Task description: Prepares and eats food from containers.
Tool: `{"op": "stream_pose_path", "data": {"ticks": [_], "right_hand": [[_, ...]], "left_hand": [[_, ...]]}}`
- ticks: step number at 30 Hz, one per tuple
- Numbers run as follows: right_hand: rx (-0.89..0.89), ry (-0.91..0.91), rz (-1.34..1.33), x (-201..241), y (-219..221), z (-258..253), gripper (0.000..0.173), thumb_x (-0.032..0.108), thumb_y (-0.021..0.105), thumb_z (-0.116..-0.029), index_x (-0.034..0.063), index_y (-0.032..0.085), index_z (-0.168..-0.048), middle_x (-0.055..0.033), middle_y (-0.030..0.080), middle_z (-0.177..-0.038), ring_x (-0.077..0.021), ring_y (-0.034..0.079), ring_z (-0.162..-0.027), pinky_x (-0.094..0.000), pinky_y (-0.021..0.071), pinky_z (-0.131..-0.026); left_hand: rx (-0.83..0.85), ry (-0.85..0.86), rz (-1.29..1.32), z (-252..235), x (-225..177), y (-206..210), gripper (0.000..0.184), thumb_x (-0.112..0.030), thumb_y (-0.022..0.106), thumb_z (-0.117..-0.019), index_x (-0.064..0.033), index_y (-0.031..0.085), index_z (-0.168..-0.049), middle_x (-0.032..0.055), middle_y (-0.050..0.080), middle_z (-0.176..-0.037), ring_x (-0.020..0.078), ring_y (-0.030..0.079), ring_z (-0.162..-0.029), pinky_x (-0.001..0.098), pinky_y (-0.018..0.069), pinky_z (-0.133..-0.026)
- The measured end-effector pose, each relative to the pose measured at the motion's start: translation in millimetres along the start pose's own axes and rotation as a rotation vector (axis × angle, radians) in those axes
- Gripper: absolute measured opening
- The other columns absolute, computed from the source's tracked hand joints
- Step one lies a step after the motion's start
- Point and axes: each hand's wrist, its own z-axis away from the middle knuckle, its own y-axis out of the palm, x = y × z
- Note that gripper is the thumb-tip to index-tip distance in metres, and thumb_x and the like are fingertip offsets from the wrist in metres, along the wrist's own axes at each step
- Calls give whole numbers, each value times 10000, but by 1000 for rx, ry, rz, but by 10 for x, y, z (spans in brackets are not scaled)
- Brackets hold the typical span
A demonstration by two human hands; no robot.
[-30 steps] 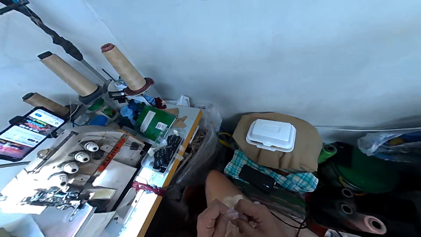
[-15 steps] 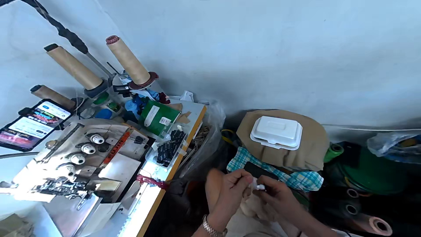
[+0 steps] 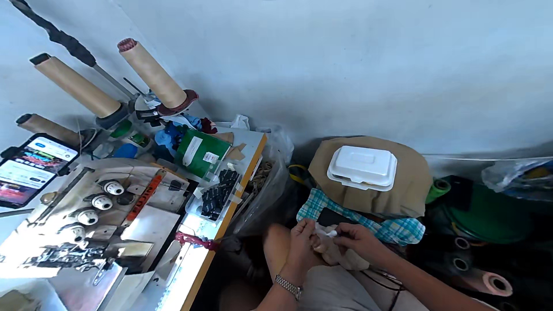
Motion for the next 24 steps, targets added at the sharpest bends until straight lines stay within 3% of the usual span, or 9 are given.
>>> {"op": "stream_pose_path", "data": {"ticks": [3, 5, 10, 12, 15, 24], "right_hand": [[-10, 46, -7, -18, 70, -13, 121, 134, 618, -998, 21, 659, -1005, 8, 667, -854, -70, 657, -686, -270, 593, -704], [11, 110, -1, 10, 103, -12, 155, 124, 595, -1009, -19, 639, -1053, -45, 651, -888, -111, 651, -685, -309, 593, -702], [49, 113, 222, 132, 53, -91, 366, 240, 659, -990, 40, 604, -1292, -129, 626, -1188, -165, 632, -753, -336, 556, -661], [68, 92, 278, 189, 43, -141, 276, 170, 647, -991, 5, 655, -1211, -153, 648, -1153, -181, 625, -769, -353, 550, -690], [77, 108, 273, 238, 76, -193, 203, 143, 658, -978, -24, 660, -1093, -131, 649, -985, -145, 592, -674, -312, 535, -630], [-220, 63, 143, 85, 220, -173, 86, 107, 671, -857, 31, 639, -879, -12, 604, -801, -56, 543, -660, -229, 469, -613]], "left_hand": [[-179, -105, 142, -25, 108, -84, 197, -112, 400, -1101, -35, 546, -992, -19, 497, -664, 48, 433, -494, 180, 420, -495], [-230, -128, 169, -39, 133, -93, 188, -105, 401, -1099, -34, 543, -999, -12, 502, -677, 53, 439, -503, 180, 420, -495], [-45, -135, 3, -68, 194, -106, 194, -103, 433, -1086, -30, 567, -968, -19, 503, -674, 54, 442, -509, 200, 423, -504], [-6, -118, -20, -89, 194, -104, 191, -97, 443, -1080, -39, 572, -951, -23, 515, -680, 50, 445, -516, 198, 422, -510], [-34, -137, -27, -143, 192, -114, 192, -113, 441, -1086, -29, 580, -982, 12, 575, -751, 72, 516, -574, 217, 469, -555], [-398, -177, 226, -328, 192, -75, 178, -107, 413, -1098, -12, 535, -1010, 33, 537, -719, 107, 533, -577, 235, 513, -592]]}}
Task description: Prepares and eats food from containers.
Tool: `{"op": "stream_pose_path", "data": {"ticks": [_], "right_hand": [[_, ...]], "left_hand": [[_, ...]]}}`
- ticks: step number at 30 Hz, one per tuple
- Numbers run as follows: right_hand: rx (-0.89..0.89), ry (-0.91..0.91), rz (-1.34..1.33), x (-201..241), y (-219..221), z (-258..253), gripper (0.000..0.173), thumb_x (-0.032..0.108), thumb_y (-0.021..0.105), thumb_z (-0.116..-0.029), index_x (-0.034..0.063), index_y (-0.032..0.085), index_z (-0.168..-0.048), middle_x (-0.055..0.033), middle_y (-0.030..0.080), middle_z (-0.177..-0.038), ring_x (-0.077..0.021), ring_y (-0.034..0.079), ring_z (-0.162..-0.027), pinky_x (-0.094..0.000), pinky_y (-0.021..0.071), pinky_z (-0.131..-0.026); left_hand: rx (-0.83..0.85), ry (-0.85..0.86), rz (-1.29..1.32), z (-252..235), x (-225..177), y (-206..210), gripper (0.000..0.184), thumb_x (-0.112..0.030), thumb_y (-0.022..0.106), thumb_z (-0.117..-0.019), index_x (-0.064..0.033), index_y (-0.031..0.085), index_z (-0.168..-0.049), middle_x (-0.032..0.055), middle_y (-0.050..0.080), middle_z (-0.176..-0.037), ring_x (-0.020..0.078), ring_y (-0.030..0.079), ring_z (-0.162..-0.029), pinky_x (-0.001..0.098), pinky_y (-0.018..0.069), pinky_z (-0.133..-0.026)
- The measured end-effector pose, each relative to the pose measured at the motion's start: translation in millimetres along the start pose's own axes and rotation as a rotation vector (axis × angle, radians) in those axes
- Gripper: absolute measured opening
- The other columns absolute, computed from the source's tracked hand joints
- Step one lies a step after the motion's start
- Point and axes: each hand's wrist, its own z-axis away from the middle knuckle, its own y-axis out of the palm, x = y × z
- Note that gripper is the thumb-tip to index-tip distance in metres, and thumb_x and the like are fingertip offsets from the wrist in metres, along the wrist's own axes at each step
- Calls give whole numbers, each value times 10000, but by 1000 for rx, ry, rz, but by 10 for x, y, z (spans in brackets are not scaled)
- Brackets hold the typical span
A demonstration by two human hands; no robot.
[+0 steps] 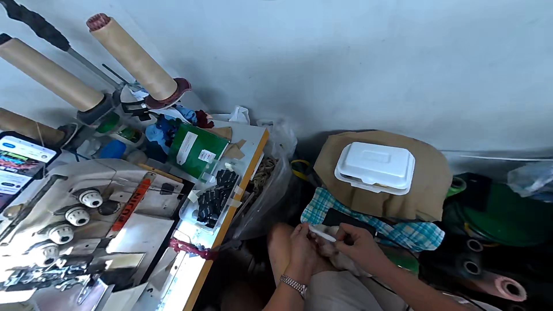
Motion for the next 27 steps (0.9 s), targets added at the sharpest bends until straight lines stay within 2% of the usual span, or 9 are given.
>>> {"op": "stream_pose_path", "data": {"ticks": [4, 6, 10, 14, 16, 17, 19, 22, 27], "right_hand": [[-17, 0, -50, -106, -112, 120, 99, 132, 668, -864, 44, 643, -905, 3, 624, -805, -38, 563, -627, -206, 484, -570], [23, -10, -31, -139, -149, 167, 168, 126, 658, -882, 28, 651, -1018, -18, 645, -853, -55, 589, -665, -225, 504, -604], [72, -135, 104, -203, -197, 197, 238, 96, 644, -920, -23, 706, -1116, -184, 631, -1122, -185, 624, -821, -310, 552, -693], [4, -130, 95, -234, -173, 170, 210, 116, 591, -970, -43, 688, -1067, -182, 634, -1061, -209, 640, -832, -348, 565, -720], [-35, -58, 4, -246, -154, 163, 236, 165, 592, -972, -17, 679, -1094, -108, 669, -979, -136, 640, -798, -321, 564, -723], [-44, -45, -39, -268, -146, 157, 232, 176, 600, -980, -8, 674, -1100, -81, 663, -965, -101, 627, -782, -291, 557, -712], [-77, -72, -101, -311, -113, 133, 244, 164, 614, -969, -26, 678, -1107, -78, 679, -987, -84, 635, -828, -278, 552, -759], [-141, -207, -144, -374, -33, 112, 215, 154, 648, -936, -25, 695, -1046, -70, 688, -1003, -69, 655, -908, -252, 568, -830], [-157, -225, -64, -283, -30, 156, 238, 165, 591, -982, -12, 694, -1103, -67, 722, -1013, -61, 685, -933, -252, 574, -865]], "left_hand": [[0, 84, 17, 48, -209, 26, 204, -101, 391, -1102, -12, 534, -987, 45, 552, -721, 108, 537, -565, 223, 507, -571], [56, 205, -41, 169, -322, 69, 238, -88, 396, -1098, -13, 555, -937, 39, 569, -693, 95, 544, -551, 216, 506, -564], [506, 522, -262, 427, -607, -37, 261, -104, 492, -1043, -71, 694, -882, -5, 674, -763, 40, 607, -608, 209, 536, -587], [773, 580, -294, 455, -550, -135, 354, -382, 494, -1071, -120, 728, -1114, 18, 701, -1116, 43, 641, -798, 215, 549, -683], [746, 499, -315, 427, -457, -154, 456, -449, 373, -1094, -112, 546, -1347, 54, 662, -1202, 65, 624, -789, 241, 540, -707], [684, 465, -396, 399, -399, -152, 420, -351, 352, -1112, -64, 489, -1386, 72, 653, -1190, 85, 626, -783, 262, 547, -707], [604, 408, -648, 315, -257, -140, 371, -96, 437, -1007, 39, 525, -1341, 108, 644, -1181, 117, 638, -854, 292, 549, -756], [699, 387, -900, 264, -62, -101, 400, -95, 620, -939, 51, 576, -1310, 152, 638, -1216, 182, 629, -1059, 339, 536, -895], [638, 488, -1069, 218, 103, -61, 213, -163, 614, -984, 40, 667, -1022, 98, 654, -858, 153, 631, -796, 338, 537, -781]]}}
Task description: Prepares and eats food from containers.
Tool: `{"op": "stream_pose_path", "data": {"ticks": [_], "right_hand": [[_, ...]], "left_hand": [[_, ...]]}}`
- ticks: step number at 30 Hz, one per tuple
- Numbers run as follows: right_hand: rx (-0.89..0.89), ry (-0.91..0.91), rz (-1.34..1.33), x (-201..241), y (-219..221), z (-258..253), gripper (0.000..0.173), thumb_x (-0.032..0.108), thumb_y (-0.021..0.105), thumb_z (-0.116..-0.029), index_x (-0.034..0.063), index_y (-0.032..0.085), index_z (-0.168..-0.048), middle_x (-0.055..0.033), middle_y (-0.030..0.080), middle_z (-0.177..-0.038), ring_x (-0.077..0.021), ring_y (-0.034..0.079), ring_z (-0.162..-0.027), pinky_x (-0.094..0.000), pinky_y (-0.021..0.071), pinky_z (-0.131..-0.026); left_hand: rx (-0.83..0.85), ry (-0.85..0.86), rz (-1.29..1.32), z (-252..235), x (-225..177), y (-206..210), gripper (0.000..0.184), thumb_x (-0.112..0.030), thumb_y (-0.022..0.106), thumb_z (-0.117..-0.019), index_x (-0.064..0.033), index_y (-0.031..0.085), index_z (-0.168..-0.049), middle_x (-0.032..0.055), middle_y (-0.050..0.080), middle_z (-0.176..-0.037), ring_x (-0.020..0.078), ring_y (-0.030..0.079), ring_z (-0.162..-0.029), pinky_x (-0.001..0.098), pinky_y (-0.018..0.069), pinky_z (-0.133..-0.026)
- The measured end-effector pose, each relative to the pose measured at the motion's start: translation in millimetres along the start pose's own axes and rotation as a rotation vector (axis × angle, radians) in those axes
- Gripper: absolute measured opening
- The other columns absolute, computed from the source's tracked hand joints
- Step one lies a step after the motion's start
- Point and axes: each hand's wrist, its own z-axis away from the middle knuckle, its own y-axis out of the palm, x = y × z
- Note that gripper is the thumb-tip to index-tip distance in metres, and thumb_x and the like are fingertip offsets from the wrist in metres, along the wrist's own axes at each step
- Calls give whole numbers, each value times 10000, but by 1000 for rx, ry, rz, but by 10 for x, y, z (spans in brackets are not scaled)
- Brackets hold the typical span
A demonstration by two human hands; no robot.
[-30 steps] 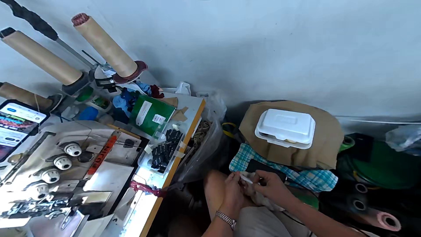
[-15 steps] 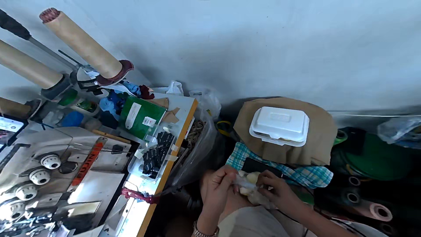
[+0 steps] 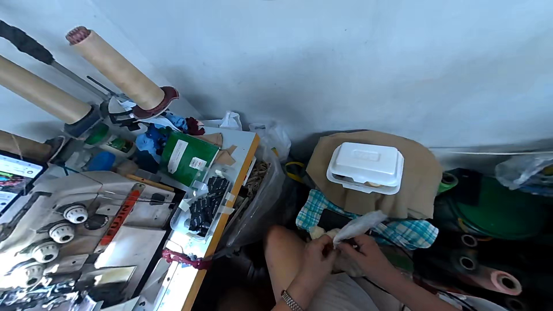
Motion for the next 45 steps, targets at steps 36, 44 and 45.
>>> {"op": "stream_pose_path", "data": {"ticks": [36, 44, 45], "right_hand": [[-263, 202, 765, 236, -1030, -489, 327, 24, 550, -1025, 16, 661, -1332, -287, 712, -956, -500, 698, -860, -680, 531, -773], [-563, -162, 762, 170, -1197, -652, 482, -13, 521, -961, 19, 575, -1440, -270, 661, -1022, -465, 656, -862, -614, 535, -706], [-568, -179, 731, 173, -1263, -702, 482, -23, 525, -961, 9, 566, -1441, -292, 649, -1110, -496, 642, -971, -634, 532, -781]], "left_hand": [[128, 210, 180, -313, -595, -579, 422, -218, 345, -1102, 55, 667, -1114, 27, 692, -993, 29, 636, -873, 243, 544, -823], [57, 48, -248, -1129, -800, -324, 411, -202, 620, -1023, -78, 561, -1411, 166, 595, -1333, 273, 630, -1151, 437, 543, -951], [42, 50, -289, -1210, -867, -283, 477, -200, 633, -1019, -110, 513, -1472, 183, 555, -1391, 311, 611, -1198, 474, 538, -975]]}}
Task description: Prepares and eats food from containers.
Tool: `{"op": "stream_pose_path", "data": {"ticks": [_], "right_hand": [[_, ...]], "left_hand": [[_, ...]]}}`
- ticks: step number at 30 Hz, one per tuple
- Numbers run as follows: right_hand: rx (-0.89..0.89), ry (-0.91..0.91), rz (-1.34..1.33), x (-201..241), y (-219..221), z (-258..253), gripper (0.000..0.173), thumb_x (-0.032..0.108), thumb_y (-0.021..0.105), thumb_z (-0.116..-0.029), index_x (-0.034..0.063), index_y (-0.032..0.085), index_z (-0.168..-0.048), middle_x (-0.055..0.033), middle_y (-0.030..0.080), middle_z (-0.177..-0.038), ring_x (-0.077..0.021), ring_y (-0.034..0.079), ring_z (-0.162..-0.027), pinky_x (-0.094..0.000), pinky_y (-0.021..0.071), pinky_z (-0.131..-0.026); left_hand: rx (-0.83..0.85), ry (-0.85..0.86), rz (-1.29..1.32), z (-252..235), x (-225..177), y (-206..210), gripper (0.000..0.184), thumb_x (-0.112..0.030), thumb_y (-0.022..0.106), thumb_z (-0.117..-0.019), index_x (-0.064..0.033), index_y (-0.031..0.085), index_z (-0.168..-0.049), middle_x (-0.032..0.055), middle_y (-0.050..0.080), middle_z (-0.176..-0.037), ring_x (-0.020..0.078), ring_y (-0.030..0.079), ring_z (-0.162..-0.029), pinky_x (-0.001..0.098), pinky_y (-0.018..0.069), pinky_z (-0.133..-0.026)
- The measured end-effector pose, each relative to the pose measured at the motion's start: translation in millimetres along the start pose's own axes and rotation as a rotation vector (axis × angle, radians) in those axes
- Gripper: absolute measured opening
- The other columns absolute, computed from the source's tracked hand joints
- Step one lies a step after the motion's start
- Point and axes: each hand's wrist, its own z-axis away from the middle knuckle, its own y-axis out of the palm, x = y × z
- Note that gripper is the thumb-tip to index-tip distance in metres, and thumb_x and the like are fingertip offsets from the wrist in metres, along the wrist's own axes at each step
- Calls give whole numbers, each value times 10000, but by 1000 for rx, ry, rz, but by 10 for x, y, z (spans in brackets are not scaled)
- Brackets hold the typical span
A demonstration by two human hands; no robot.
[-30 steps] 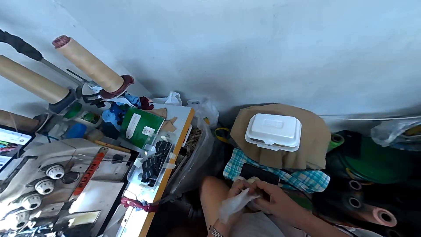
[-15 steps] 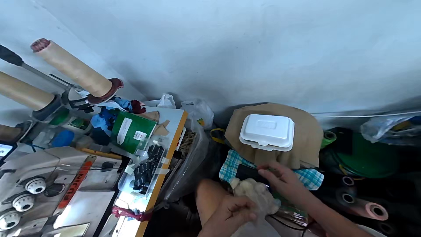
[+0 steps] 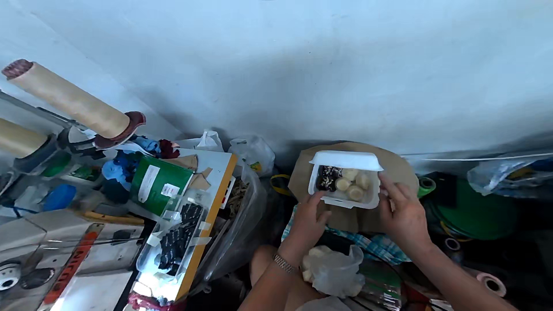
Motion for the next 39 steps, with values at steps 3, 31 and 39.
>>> {"op": "stream_pose_path", "data": {"ticks": [3, 31, 39], "right_hand": [[-3, 9, -59, -80, -81, -242, 405, -49, 543, -962, -22, 628, -1357, -304, 629, -1254, -530, 589, -1134, -663, 485, -922], [409, 21, 98, -406, 233, -640, 353, 46, 837, -805, -12, 687, -1119, -220, 694, -1062, -517, 564, -1122, -725, 385, -920], [209, -10, -113, -478, 263, -561, 392, 128, 760, -848, -14, 647, -1196, -194, 663, -1110, -479, 563, -1073, -687, 430, -869]], "left_hand": [[-95, 62, -113, -177, -174, 23, 582, -154, 648, -1006, -115, 430, -1544, 224, 460, -1505, 420, 548, -1278, 576, 497, -1011], [47, -277, -300, -843, -481, 696, 512, -387, 679, -978, 54, 638, -1236, 239, 643, -1232, 381, 624, -1175, 529, 499, -1010], [68, -342, -397, -846, -510, 811, 470, -404, 675, -973, 35, 688, -1141, 216, 695, -1126, 362, 665, -1097, 537, 500, -983]]}}
